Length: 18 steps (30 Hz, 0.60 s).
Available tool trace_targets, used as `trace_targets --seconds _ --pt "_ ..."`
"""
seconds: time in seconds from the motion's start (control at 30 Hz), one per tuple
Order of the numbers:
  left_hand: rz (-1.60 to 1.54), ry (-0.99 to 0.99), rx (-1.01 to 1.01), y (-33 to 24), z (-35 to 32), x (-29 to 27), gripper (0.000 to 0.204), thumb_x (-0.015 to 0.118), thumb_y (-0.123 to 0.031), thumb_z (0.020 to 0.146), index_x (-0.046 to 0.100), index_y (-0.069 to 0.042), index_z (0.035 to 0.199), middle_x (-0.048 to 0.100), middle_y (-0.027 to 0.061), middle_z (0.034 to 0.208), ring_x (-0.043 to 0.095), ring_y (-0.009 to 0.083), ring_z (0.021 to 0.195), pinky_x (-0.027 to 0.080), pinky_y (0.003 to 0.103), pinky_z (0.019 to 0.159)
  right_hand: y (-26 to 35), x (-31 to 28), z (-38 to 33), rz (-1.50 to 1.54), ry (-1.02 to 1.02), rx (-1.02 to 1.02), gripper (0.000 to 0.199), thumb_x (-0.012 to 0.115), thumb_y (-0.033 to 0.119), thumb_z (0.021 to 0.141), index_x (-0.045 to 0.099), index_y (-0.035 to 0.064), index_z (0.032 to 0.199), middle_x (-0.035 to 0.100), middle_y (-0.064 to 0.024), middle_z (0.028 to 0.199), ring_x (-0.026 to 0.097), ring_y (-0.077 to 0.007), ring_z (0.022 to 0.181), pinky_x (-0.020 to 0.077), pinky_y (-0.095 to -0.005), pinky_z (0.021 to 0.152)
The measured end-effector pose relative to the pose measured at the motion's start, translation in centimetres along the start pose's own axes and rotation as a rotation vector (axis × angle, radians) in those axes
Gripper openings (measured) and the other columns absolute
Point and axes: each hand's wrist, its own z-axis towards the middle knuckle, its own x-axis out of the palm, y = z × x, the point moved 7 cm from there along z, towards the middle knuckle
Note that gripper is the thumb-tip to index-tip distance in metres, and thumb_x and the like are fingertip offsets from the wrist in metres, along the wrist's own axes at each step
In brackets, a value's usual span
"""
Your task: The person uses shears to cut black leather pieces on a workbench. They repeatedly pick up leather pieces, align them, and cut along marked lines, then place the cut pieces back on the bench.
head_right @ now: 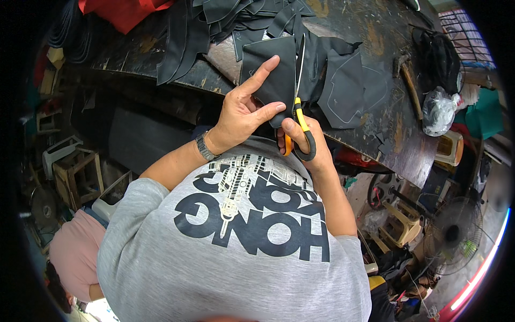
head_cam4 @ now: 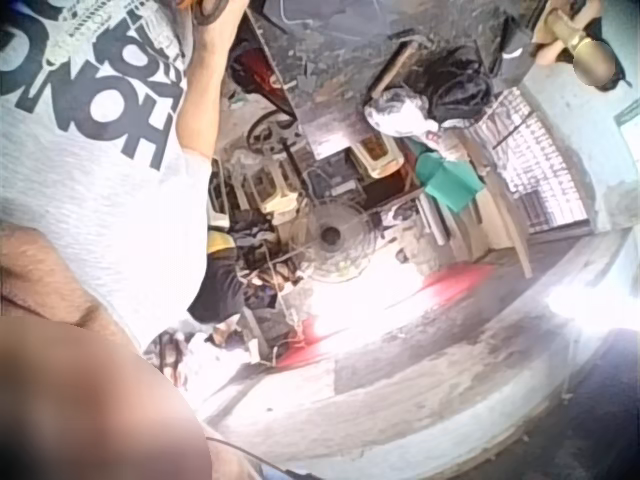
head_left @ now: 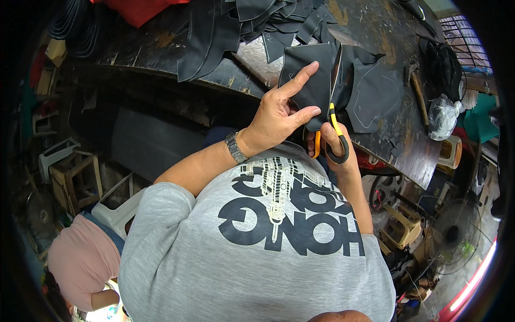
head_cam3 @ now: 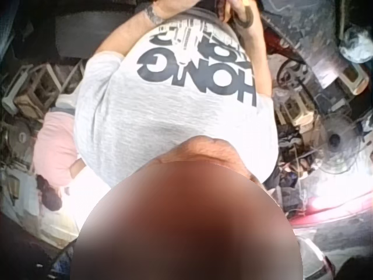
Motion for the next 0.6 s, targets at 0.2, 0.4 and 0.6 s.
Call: trace_targets --seconds 0.2,0.4,0.6 --pt "0.037 -0.014 0.035 0.0 0.0 -0.2 0.072 0.067 0.004 0.085 0.032 -0.002 0.148 0.037 0.0111 0.151 0.052 0.0067 0.113 0.05 0.019 0.088 -1.0 -0.2 -0.1 0.039 -0.003 0.045 0.051 0.072 0.051 0.082 0.057 0.0032 0.073 0.053 -0.0039 0.059 0.052 -0.0111 0.048 0.041 -0.023 0.042" --pt "0.034 -0.015 0.032 0.2 0.1 -0.2 0.072 0.067 0.004 0.085 0.032 -0.002 0.148 0.039 0.0111 0.15 0.054 0.0076 0.112 0.05 0.019 0.086 -1.4 -0.6 -0.5 0.038 -0.043 0.086 0.044 0.073 0.043 0.084 0.055 0.0047 0.072 0.051 -0.0024 0.059 0.048 -0.0088 0.043 0.0373 -0.0215 0.037" --pt "-0.009 0.004 -0.01 0.5 -0.3 -0.2 0.073 0.067 0.004 0.085 0.032 -0.002 0.148 0.038 0.011 0.15 0.053 0.0082 0.115 0.05 0.02 0.088 -0.8 -0.5 -0.5 0.025 -0.027 0.069 0.045 0.073 0.045 0.083 0.056 0.0043 0.073 0.053 -0.0034 0.061 0.051 -0.0094 0.046 0.0396 -0.022 0.039"
